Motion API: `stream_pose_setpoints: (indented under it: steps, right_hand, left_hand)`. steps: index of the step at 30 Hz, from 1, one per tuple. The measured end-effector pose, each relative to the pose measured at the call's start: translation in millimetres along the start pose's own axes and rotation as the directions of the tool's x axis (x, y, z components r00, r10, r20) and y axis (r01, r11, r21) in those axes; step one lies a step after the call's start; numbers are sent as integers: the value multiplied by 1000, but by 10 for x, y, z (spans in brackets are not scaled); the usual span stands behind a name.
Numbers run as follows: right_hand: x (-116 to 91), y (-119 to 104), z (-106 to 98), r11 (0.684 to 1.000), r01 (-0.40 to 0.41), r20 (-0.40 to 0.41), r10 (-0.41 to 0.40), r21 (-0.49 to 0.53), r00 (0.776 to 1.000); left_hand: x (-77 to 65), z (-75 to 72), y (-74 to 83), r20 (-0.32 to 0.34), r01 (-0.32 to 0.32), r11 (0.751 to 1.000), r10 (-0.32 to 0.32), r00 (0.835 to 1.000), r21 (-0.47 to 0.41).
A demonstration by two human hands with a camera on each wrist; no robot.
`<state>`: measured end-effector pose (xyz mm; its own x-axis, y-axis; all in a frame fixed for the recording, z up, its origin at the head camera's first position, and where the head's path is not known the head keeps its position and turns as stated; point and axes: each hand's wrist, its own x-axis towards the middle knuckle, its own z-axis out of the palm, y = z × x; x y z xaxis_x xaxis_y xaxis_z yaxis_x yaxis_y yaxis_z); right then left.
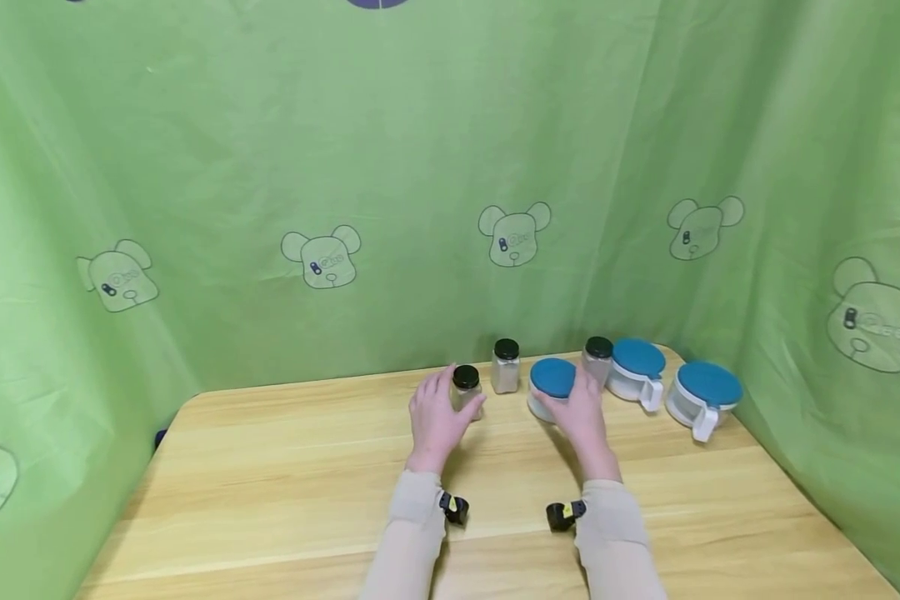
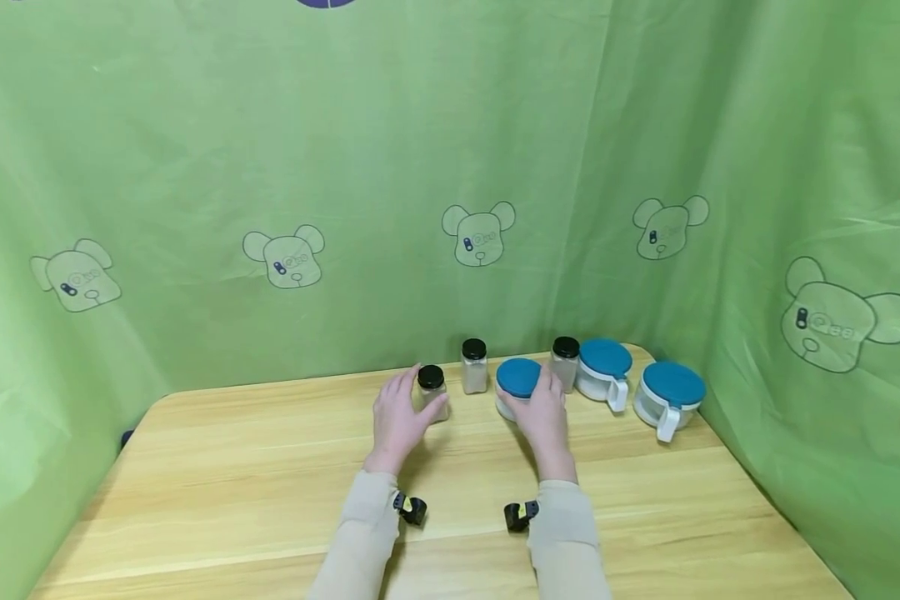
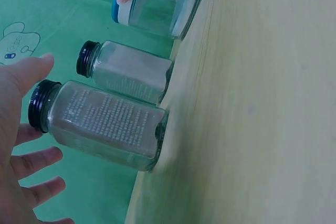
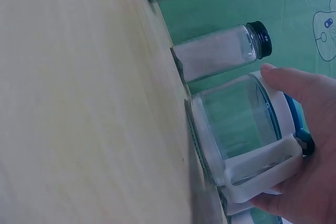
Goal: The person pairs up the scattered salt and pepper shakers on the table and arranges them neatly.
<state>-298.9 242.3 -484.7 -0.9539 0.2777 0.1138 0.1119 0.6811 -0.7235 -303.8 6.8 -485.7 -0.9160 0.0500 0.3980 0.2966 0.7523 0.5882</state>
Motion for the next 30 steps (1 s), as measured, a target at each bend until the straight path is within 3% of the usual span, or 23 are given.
stream_pose_setpoints:
  steps: [10, 18, 30]
  right_hand:
    - [-3, 35, -3, 1000, -17, 13, 17, 15, 1000]
    - [-19, 57, -33, 1000, 2, 21, -2, 15, 1000]
    - [-35, 74, -34, 1000, 17, 14, -18, 25, 1000]
  left_hand:
    - [-7, 72, -48, 29, 54, 998, -54, 998, -20]
    - [-1, 122, -36, 13, 84, 996, -83, 996, -22]
    - [52, 256, 66, -109, 173, 985, -173, 979, -12]
